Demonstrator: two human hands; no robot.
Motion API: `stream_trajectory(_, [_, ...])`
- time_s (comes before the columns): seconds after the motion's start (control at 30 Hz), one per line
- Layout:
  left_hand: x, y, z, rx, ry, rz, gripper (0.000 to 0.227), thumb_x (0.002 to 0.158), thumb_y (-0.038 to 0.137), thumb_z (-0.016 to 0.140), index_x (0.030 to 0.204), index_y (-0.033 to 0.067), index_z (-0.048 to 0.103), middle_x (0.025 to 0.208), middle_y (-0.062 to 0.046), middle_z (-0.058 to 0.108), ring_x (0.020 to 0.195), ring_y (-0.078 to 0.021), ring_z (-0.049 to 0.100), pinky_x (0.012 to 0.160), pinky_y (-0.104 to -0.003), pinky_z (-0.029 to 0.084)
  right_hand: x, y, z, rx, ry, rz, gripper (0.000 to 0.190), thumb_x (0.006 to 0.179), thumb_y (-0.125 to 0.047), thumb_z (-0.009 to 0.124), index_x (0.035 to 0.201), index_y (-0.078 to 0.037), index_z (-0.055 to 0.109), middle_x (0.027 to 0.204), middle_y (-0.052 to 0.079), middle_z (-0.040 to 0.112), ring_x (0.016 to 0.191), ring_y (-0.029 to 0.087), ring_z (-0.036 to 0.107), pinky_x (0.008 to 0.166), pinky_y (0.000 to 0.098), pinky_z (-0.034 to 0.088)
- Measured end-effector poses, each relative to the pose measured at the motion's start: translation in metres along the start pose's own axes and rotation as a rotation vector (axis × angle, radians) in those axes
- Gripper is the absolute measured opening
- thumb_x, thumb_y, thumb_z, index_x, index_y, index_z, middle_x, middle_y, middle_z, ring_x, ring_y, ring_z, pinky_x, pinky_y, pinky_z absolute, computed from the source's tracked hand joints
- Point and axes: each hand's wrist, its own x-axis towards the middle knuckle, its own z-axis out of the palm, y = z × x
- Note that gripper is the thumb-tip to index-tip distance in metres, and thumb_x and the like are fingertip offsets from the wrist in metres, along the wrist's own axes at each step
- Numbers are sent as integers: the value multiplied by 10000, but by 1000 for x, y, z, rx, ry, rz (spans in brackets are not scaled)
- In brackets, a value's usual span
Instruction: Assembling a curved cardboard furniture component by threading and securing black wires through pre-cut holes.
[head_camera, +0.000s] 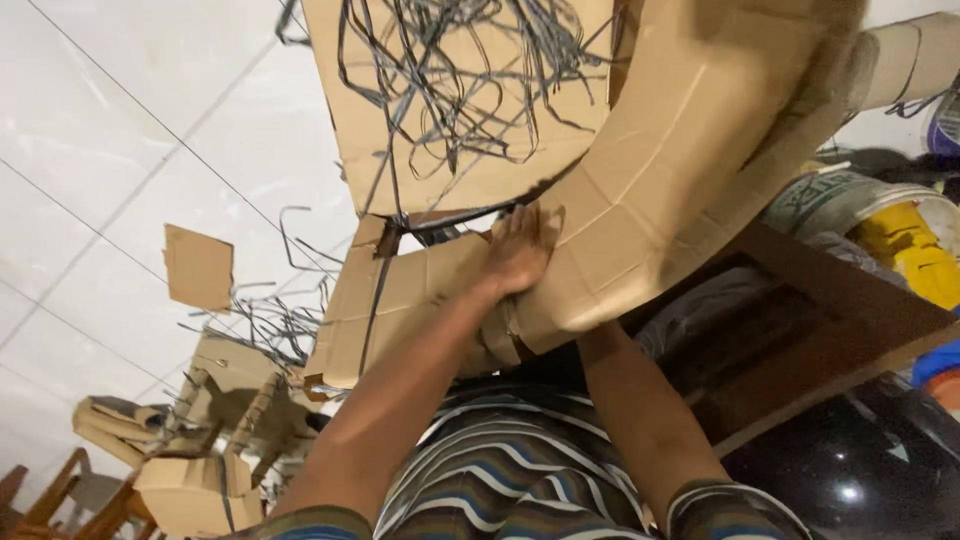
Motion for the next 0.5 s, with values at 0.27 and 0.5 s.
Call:
stream_trajectory(0.27, [120, -95, 74, -258, 213, -372, 568, 1014, 567, 328, 1393, 267, 628, 1334, -65, 694, 1289, -288, 623, 1096, -432, 466, 7, 13, -4, -516, -92, -371, 264, 994, -281, 610, 1190, -119, 682, 999, 36, 688, 903, 169, 609, 795, 483, 437])
stream_trajectory(0.5, [136, -123, 75, -594, 295, -346, 524, 984, 627, 508, 1240, 229, 731, 1143, -108, 765, 1157, -376, 692, 929, -481, 570, 29, 29, 10, -918, -143, -676, 268, 1000, -295, 593, 1225, -186, 688, 1057, -7, 695, 983, 158, 606, 860, 511, 418])
